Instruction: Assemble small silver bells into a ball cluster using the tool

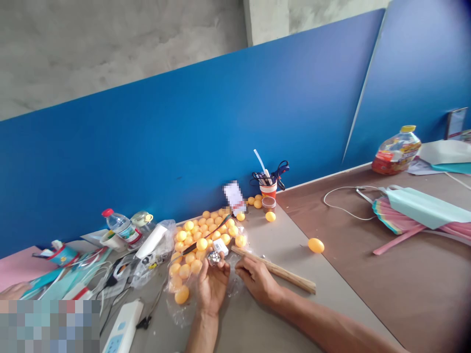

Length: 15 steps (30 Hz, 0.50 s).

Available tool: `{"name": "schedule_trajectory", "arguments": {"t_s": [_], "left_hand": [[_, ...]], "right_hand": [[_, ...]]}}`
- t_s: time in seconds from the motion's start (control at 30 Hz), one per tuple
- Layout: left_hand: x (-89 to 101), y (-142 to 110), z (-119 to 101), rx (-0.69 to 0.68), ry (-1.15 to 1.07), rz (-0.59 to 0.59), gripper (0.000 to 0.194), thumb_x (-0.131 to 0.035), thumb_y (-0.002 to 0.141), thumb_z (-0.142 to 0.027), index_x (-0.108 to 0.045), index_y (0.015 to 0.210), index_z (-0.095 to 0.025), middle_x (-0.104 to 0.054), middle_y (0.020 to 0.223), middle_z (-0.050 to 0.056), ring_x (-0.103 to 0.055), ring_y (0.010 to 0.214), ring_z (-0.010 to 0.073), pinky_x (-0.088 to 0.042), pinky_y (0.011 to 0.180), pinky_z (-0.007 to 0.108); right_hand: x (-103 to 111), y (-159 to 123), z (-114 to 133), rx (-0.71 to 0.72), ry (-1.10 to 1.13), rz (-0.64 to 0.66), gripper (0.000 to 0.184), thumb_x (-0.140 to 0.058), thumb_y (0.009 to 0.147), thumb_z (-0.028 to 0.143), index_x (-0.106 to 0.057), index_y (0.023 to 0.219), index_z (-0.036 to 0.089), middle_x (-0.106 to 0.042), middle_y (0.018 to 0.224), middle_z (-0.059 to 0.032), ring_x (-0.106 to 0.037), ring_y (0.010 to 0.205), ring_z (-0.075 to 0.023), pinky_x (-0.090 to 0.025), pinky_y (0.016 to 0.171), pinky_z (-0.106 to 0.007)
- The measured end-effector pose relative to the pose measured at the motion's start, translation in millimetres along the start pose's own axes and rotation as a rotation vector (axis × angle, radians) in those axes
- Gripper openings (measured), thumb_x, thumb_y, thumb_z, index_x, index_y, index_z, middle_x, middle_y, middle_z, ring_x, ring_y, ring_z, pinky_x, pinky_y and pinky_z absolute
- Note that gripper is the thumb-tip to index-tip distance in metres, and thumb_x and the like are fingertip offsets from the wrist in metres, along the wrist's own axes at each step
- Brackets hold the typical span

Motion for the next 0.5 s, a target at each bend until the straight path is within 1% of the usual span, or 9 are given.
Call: {"name": "schedule_trajectory", "arguments": {"t_s": [0.07,0.1,0.17,0.23,0.37,0.5], "left_hand": [[1.1,0.4,-2.5,-0.019,-0.009,0.013,0.016,-0.058,0.084,-0.02,-0.07,0.094,-0.019,-0.068,0.095,0.009,-0.059,0.07,0.0113,-0.051,0.076,0.03],[0.9,0.0,-3.3,-0.023,-0.016,0.024,0.016,-0.06,0.083,-0.022,-0.071,0.095,-0.019,-0.068,0.095,0.009,-0.058,0.069,0.011,-0.051,0.074,0.029],[-0.7,-1.9,-3.7,-0.027,-0.02,0.036,0.019,-0.062,0.082,-0.03,-0.072,0.094,-0.018,-0.068,0.096,0.01,-0.054,0.062,0.0092,-0.05,0.066,0.026],[-2.8,-4.3,-2.9,-0.033,-0.009,0.023,0.023,-0.062,0.083,-0.036,-0.072,0.092,-0.017,-0.068,0.094,0.011,-0.048,0.056,0.0071,-0.047,0.059,0.023],[-5.6,-6.9,-0.6,-0.028,0.031,-0.016,0.019,-0.06,0.086,-0.033,-0.07,0.087,-0.017,-0.064,0.081,0.005,-0.039,0.047,0.0041,-0.041,0.051,0.02],[-6.9,-6.3,0.0,-0.001,0.026,0.003,0.022,-0.057,0.087,-0.035,-0.065,0.084,-0.014,-0.057,0.074,0.0,-0.032,0.043,0.002,-0.038,0.049,0.019]], "right_hand": [[1.0,0.6,0.4,0.013,-0.005,-0.011,0.015,-0.051,0.084,0.013,-0.057,0.073,0.019,-0.061,0.072,-0.0035,-0.059,0.067,-0.0165,-0.047,0.062,-0.025],[1.4,0.9,0.7,0.024,-0.004,-0.013,0.015,-0.051,0.084,0.012,-0.057,0.073,0.019,-0.061,0.072,-0.0036,-0.059,0.067,-0.0164,-0.047,0.062,-0.025],[1.6,1.0,1.0,0.036,-0.002,-0.013,0.015,-0.051,0.084,0.011,-0.057,0.073,0.02,-0.06,0.072,-0.0035,-0.059,0.067,-0.0164,-0.046,0.062,-0.025],[1.3,0.7,0.4,0.03,0.0,-0.012,0.014,-0.051,0.084,0.011,-0.057,0.074,0.02,-0.061,0.072,-0.0038,-0.059,0.068,-0.0166,-0.046,0.062,-0.025],[-0.3,-0.4,-2.0,0.005,0.006,-0.003,0.014,-0.051,0.083,0.011,-0.057,0.075,0.02,-0.061,0.074,-0.0042,-0.06,0.069,-0.017,-0.046,0.063,-0.026],[-1.1,-1.1,-3.2,0.003,0.009,0.007,0.012,-0.051,0.084,0.012,-0.058,0.077,0.02,-0.062,0.075,-0.0043,-0.059,0.07,-0.0171,-0.047,0.065,-0.027]]}}
Point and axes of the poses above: each hand's wrist, its own y-axis towards the middle knuckle, its own x-axis out of the back of the hand, z = x × y, the point moved 2 cm from there along y, towards the middle knuckle
